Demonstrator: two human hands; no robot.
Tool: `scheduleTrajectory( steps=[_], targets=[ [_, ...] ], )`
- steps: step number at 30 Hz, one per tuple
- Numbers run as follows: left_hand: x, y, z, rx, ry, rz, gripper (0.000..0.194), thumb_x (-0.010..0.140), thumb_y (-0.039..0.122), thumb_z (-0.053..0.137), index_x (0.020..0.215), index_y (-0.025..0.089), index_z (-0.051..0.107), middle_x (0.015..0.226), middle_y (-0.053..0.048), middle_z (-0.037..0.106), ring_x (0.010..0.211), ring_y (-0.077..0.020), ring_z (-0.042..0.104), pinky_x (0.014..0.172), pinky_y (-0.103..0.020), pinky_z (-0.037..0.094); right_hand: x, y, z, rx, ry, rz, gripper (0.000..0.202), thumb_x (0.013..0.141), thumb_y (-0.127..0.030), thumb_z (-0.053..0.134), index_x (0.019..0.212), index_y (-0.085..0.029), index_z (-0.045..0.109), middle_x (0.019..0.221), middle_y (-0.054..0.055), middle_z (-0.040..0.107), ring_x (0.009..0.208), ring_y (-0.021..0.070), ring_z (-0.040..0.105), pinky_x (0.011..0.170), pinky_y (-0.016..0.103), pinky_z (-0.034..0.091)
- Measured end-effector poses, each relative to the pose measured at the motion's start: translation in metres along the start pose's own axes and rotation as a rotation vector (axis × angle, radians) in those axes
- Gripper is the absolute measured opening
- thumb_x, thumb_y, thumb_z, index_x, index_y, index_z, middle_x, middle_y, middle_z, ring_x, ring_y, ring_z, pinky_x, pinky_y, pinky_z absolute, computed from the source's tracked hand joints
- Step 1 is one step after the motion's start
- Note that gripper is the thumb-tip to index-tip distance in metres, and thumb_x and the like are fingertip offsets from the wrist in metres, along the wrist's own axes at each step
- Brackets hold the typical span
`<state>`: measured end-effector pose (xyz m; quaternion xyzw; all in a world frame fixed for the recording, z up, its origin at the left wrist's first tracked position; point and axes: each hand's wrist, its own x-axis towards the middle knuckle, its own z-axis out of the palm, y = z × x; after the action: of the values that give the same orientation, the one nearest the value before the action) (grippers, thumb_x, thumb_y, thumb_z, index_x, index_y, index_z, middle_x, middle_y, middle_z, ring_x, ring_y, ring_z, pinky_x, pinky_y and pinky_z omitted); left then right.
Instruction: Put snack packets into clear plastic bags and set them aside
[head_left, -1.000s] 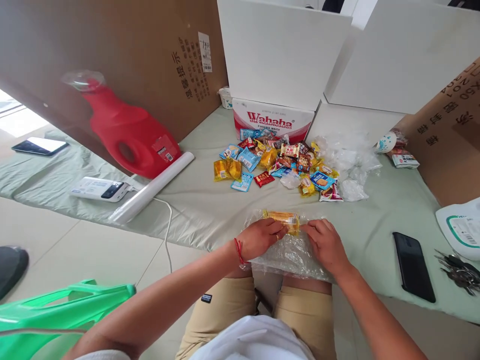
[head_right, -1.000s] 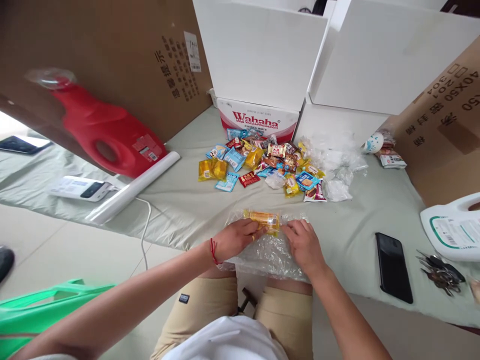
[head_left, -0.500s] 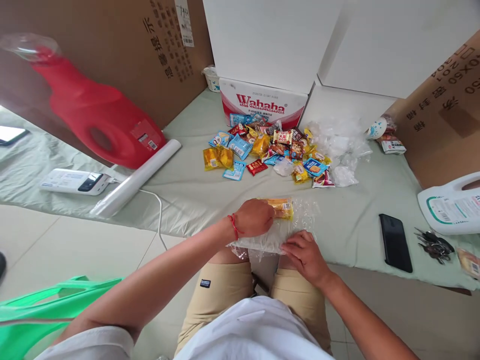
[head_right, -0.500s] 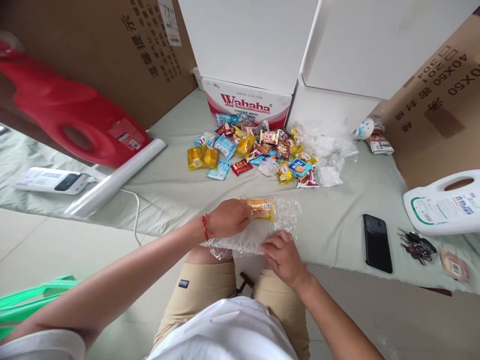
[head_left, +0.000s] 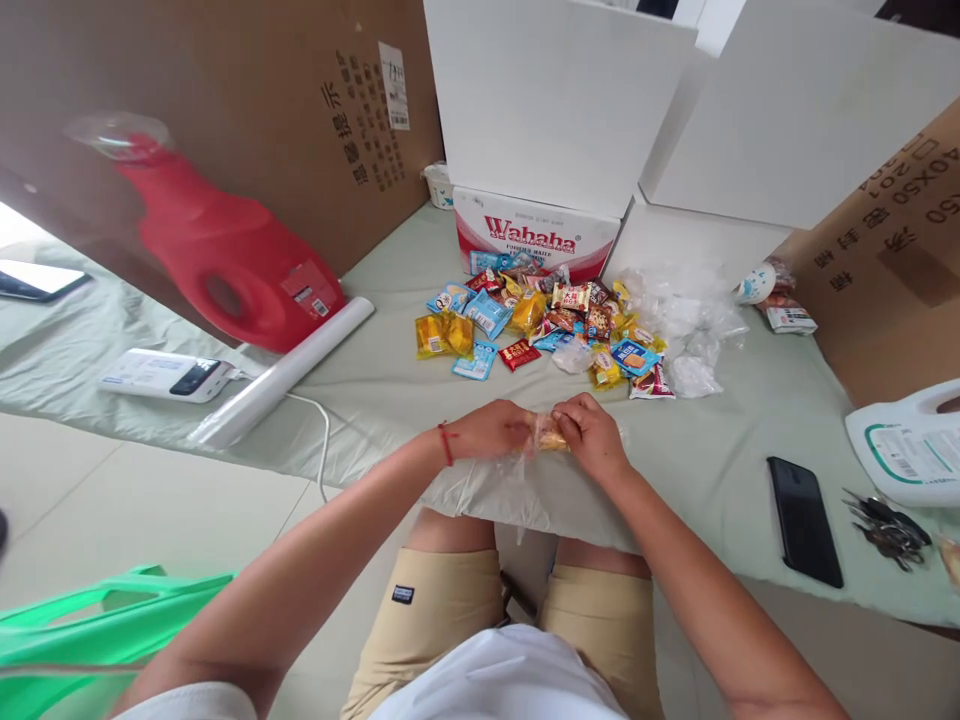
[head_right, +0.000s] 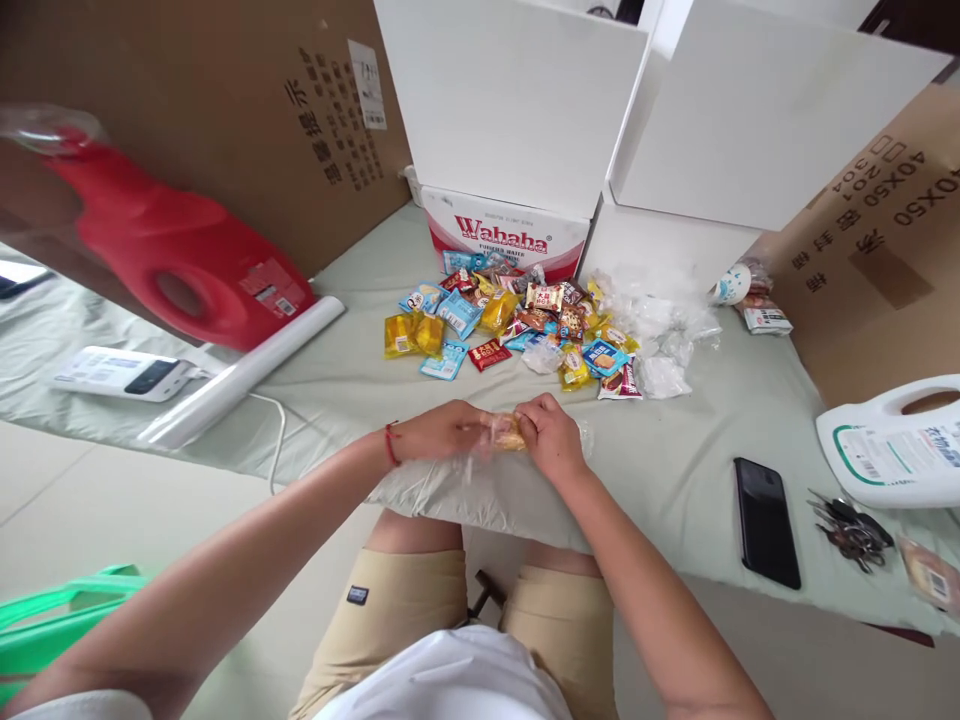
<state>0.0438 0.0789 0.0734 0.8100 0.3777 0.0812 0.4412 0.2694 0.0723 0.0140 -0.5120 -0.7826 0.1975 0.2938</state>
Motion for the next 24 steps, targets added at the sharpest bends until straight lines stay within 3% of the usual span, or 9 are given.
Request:
scheduleTrajectory(
  steps=[3,5,7,11,14,17,20,22,24],
  targets=[
    [-0.033,-0.025,0.006,-0.25,0.156,0.095,0.053,0.098,0.033,0.042,0.146,0.015,0.053,0.112,-0.012,0.077,0.102,-0.0236,0.069,0.094,-0.039,0.051,-0.005,0.0,0.005,-0.017,0.034,0.005,0.027,0.102,-0.029,0.049,0.104,-0.024,0.076,0.097,0.006,0.064,0.087,0.0195,0.065,0.08,0.032,0.052],
    [-0.051,-0.031,0.019,-0.138,0.268,0.131,0.079,0.091,0.049,0.059,0.16,0.02,0.033,0.13,-0.014,0.07,0.116,-0.0269,0.063,0.106,-0.045,0.045,-0.008,-0.002,0.004,-0.006,0.034,0.008,0.027,0.103,-0.03,0.049,0.105,-0.024,0.075,0.098,0.006,0.064,0.087,0.0192,0.065,0.08,0.031,0.052],
    [-0.058,-0.033,0.034,0.039,0.356,0.111,0.1,0.076,0.061,0.074,0.159,0.022,0.034,0.133,-0.014,0.068,0.121,-0.0308,0.059,0.111,-0.05,0.04,-0.009,-0.003,0.003,0.009,0.022,0.019,0.027,0.103,-0.031,0.048,0.104,-0.024,0.074,0.098,0.005,0.064,0.087,0.0185,0.064,0.08,0.03,0.051],
    [-0.048,-0.044,0.047,-0.008,0.665,-0.18,0.039,0.09,0.05,0.059,0.112,0.022,0.074,0.09,-0.007,0.075,0.093,-0.0244,0.066,0.095,-0.041,0.049,-0.008,-0.005,0.001,0.029,0.014,0.048,0.027,0.103,-0.031,0.049,0.101,-0.023,0.074,0.097,0.005,0.064,0.087,0.0176,0.065,0.081,0.029,0.049],
    [-0.04,-0.063,0.038,-0.201,0.888,-0.527,0.029,0.089,0.043,0.055,0.089,0.02,0.072,0.072,-0.004,0.068,0.073,-0.0214,0.064,0.073,-0.033,0.051,-0.008,-0.006,0.0,0.032,0.007,0.051,0.025,0.102,-0.03,0.05,0.1,-0.023,0.074,0.096,0.004,0.064,0.087,0.0176,0.065,0.08,0.028,0.049],
    [-0.038,-0.073,0.029,-0.146,1.043,-0.66,0.032,0.088,0.044,0.054,0.099,0.019,0.071,0.089,-0.008,0.073,0.093,-0.0273,0.067,0.086,-0.038,0.051,-0.01,-0.007,0.001,0.024,0.01,0.05,0.024,0.101,-0.029,0.051,0.1,-0.023,0.074,0.098,0.005,0.065,0.088,0.0179,0.066,0.081,0.028,0.049],
    [-0.032,-0.062,0.03,-0.084,0.974,-0.437,0.052,0.095,0.052,0.046,0.135,0.021,0.059,0.134,-0.012,0.067,0.133,-0.0287,0.054,0.112,-0.044,0.04,-0.011,-0.007,0.003,0.013,0.016,0.054,0.024,0.101,-0.029,0.05,0.1,-0.023,0.074,0.098,0.005,0.065,0.089,0.018,0.065,0.08,0.028,0.049],
    [-0.024,-0.05,0.032,-0.023,0.767,-0.306,0.075,0.09,0.059,0.055,0.155,0.023,0.039,0.148,-0.013,0.059,0.148,-0.0303,0.039,0.123,-0.05,0.024,-0.011,-0.006,0.003,0.014,0.015,0.05,0.025,0.102,-0.03,0.05,0.1,-0.023,0.074,0.098,0.005,0.064,0.088,0.0179,0.065,0.08,0.028,0.048],
    [-0.016,-0.041,0.031,0.087,0.576,-0.29,0.096,0.079,0.063,0.07,0.159,0.022,0.033,0.145,-0.015,0.061,0.152,-0.036,0.03,0.125,-0.059,0.01,-0.01,-0.006,0.003,0.022,0.009,0.049,0.026,0.102,-0.031,0.049,0.099,-0.022,0.074,0.097,0.005,0.064,0.087,0.018,0.064,0.079,0.028,0.048]
  ],
)
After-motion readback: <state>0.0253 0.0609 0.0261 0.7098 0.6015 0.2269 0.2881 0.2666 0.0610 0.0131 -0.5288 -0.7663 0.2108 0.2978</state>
